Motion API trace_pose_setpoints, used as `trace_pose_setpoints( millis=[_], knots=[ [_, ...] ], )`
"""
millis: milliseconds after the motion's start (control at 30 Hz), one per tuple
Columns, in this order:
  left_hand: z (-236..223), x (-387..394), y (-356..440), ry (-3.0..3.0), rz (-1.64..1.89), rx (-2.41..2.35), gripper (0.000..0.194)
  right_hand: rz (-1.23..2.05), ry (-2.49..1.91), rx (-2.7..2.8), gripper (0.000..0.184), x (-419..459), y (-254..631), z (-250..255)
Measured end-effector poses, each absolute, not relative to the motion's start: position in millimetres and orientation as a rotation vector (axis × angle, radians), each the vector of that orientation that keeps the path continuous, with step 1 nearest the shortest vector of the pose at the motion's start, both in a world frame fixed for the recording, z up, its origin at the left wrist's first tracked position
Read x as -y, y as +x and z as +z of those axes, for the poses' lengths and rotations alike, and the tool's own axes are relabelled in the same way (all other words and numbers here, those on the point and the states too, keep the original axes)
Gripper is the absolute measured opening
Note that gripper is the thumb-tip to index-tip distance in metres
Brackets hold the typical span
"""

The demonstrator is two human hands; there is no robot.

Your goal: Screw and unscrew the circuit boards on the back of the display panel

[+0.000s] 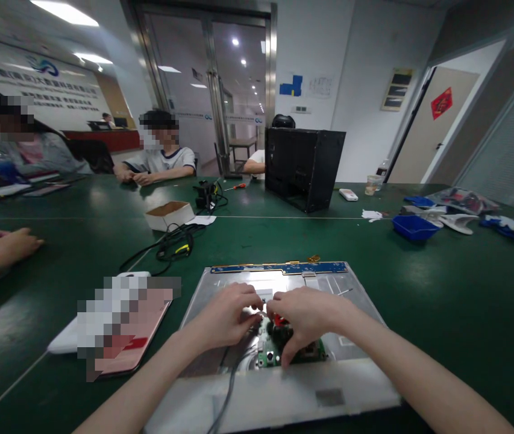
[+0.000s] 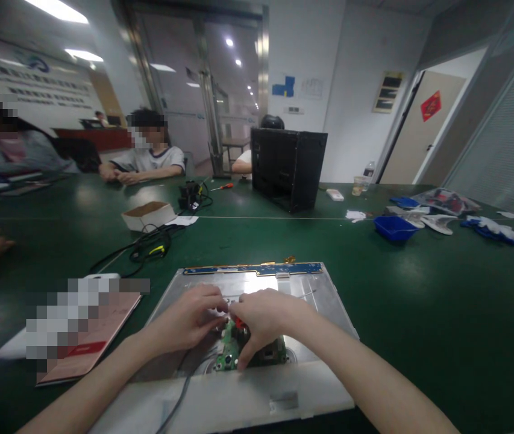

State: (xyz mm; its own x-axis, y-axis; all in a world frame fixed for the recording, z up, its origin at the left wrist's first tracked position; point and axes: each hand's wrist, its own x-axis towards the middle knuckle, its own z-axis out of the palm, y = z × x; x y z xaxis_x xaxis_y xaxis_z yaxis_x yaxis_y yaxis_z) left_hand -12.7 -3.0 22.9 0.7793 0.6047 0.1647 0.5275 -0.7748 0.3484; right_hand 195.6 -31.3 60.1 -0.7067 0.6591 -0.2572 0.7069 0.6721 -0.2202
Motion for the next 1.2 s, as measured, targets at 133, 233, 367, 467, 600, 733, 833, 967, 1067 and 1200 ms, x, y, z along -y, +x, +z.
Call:
trace_pose_setpoints(
  millis=[133, 233, 367, 467, 600, 733, 833, 967, 1067, 1200],
  knots=[
    [32.8, 9.8, -13.2, 2.595, 0.24, -0.858, 0.016, -0.505, 1.324, -2.635, 0.057, 27.4, 219.3, 82.4],
    [37.6, 14.0, -13.4, 2.503, 0.154, -0.886, 0.036, -0.503, 1.497, -2.486, 0.058, 25.9, 238.2, 93.8],
    [39.3, 17.1, -11.9, 2.444, 0.094, -0.899, 0.053, -0.498, 1.518, -2.339, 0.059, 24.7, 247.1, 94.8],
    [39.2, 17.6, -10.0, 2.448, 0.09, -0.922, 0.053, -0.532, 1.432, -2.334, 0.054, 22.5, 241.5, 89.2],
    [37.6, 16.9, -8.8, 2.436, 0.073, -0.931, 0.052, -0.543, 1.359, -2.32, 0.041, 19.1, 231.7, 83.2],
    [36.8, 16.8, -9.0, 2.447, 0.087, -0.913, 0.052, -0.54, 1.347, -2.309, 0.041, 17.3, 229.8, 82.3],
    [38.1, 16.5, -9.7, 2.452, 0.092, -0.889, 0.05, -0.539, 1.359, -2.326, 0.041, 16.1, 233.0, 83.4],
    [35.1, 10.6, -12.2, 2.457, 0.154, -0.888, 0.035, -0.531, 1.395, -2.348, 0.04, 14.4, 239.6, 86.4],
    [27.2, 2.5, -15.0, 2.495, 0.315, -0.982, 0.022, -0.504, 1.446, -2.36, 0.043, 14.3, 244.0, 89.1],
    [17.2, -4.9, -17.0, 2.556, 0.392, -1.05, 0.019, -0.486, 1.498, -2.384, 0.044, 15.0, 246.8, 90.0]
  ],
)
